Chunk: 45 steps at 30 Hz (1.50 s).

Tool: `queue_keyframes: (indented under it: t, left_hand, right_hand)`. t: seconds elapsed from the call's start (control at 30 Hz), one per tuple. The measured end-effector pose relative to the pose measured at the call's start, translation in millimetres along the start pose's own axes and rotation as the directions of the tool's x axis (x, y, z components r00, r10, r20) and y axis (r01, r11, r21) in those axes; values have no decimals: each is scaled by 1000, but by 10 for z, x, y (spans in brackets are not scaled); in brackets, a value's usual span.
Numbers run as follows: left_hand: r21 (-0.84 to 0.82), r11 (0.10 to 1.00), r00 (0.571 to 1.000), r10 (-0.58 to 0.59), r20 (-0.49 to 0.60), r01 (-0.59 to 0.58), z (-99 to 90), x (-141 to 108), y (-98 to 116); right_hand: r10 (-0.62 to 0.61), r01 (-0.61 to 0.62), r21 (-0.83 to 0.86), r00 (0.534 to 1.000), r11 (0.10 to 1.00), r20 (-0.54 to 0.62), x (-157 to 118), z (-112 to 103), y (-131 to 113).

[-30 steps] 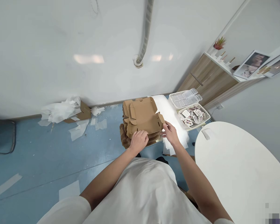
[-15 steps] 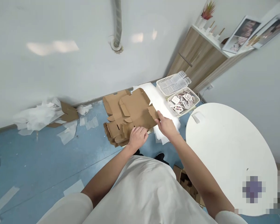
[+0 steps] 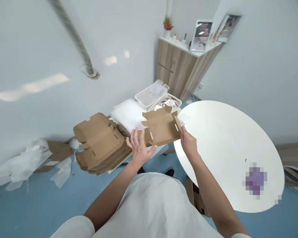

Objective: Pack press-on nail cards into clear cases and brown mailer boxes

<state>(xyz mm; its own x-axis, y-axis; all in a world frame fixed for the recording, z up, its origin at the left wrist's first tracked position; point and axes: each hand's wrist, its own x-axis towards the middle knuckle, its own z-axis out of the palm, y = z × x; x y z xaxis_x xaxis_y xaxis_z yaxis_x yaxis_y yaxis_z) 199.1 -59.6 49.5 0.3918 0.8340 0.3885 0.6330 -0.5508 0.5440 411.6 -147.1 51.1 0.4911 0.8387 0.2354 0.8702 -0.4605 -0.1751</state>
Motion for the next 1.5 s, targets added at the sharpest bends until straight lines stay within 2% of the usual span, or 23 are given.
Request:
queue_keyframes:
  t: [0.07, 0.13, 0.2, 0.23, 0.27, 0.3, 0.37, 0.43, 0.53, 0.6, 0.73, 0.93, 1.0, 1.07, 1.1, 1.13, 1.17, 1.27, 1.3, 1.33, 1.37, 1.43, 1.5]
  left_hand:
    - [-180, 962, 977, -197, 76, 208, 197, 33, 140]
    - [-388, 809, 887, -327, 327, 442, 456, 47, 284]
    - [-477, 610, 738, -290, 609, 634, 741, 34, 453]
    - [-478, 545, 675, -241, 697, 688, 881, 17, 546]
    - [-475, 516, 637, -194, 746, 713, 1015, -4, 645]
    - [-479, 514, 628, -159, 762, 712, 1141, -28, 744]
    - [-492, 570, 656, -115, 746, 658, 1367, -77, 933]
    - [-465, 698, 697, -67, 714, 544, 1563, -119, 1089]
    - [-325, 910, 747, 27, 664, 256, 1813, -177, 1235]
    - [-225, 970, 745, 82, 662, 94, 1956, -221, 1285]
    - [-138, 990, 672, 118, 731, -24, 2188, -315, 1339]
    - [-148, 988, 609, 141, 780, -39, 2408, -327, 1383]
    - [-137, 990, 646, 132, 752, -42, 2407, -314, 1396]
    - [-108, 987, 713, 162, 682, -121, 2349, -322, 1417]
    - [-98, 975, 725, 214, 655, -200, 2304, -337, 1431]
    - [-101, 948, 703, 292, 648, -301, 2254, -361, 1445]
    - [-133, 902, 634, 388, 669, -411, 2206, -390, 1459]
    - [-309, 707, 316, 604, 731, -637, 2126, -500, 1478]
    - [-347, 660, 244, 632, 735, -666, 2131, -534, 1473]
    - [-365, 633, 205, 645, 736, -683, 2150, -563, 1462]
    - [-365, 622, 194, 648, 736, -693, 2181, -586, 1446]
    - [-346, 616, 202, 646, 736, -708, 2259, -605, 1398]
    - [-328, 607, 210, 646, 734, -724, 2330, -591, 1339]
  right_hand:
    - [110, -105, 51, 988, 993, -112, -196, -46, 391]
    - [219, -203, 100, 957, 974, -189, -416, -71, 737]
    - [315, -289, 139, 922, 947, -226, -648, -74, 1032]
    - [359, -331, 153, 904, 931, -233, -764, -68, 1162]
    - [400, -370, 163, 887, 914, -231, -878, -58, 1283]
    - [439, -409, 170, 870, 897, -223, -990, -44, 1396]
    - [513, -484, 182, 836, 856, -193, -1206, -9, 1596]
    - [586, -554, 208, 797, 806, -146, -1406, 29, 1759]
    - [687, -645, 305, 725, 700, -43, -1665, 85, 1922]
    - [740, -699, 372, 671, 611, 45, -1799, 124, 1979]
    - [805, -762, 469, 571, 446, 163, -1974, 235, 2034]
    - [801, -828, 487, 480, 279, 357, -2127, 376, 2134]
    - [798, -840, 455, 480, 297, 365, -2143, 351, 2183]
    - [829, -835, 417, 490, 358, 270, -2105, 286, 2251]
    - [845, -832, 393, 494, 391, 206, -2059, 245, 2296]
    - [857, -832, 367, 494, 416, 148, -1992, 204, 2349]
    - [857, -828, 354, 501, 435, 119, -1908, 169, 2410]
    - [826, -803, 390, 541, 452, 159, -1581, 133, 2628]
    - [814, -800, 437, 538, 412, 217, -1468, 153, 2701]
    - [805, -805, 481, 520, 348, 287, -1364, 188, 2766]
    - [806, -820, 502, 481, 275, 345, -1274, 236, 2820]
    - [823, -846, 513, 390, 143, 414, -1153, 350, 2879]
    - [846, -851, 519, 332, 78, 417, -1112, 451, 2870]
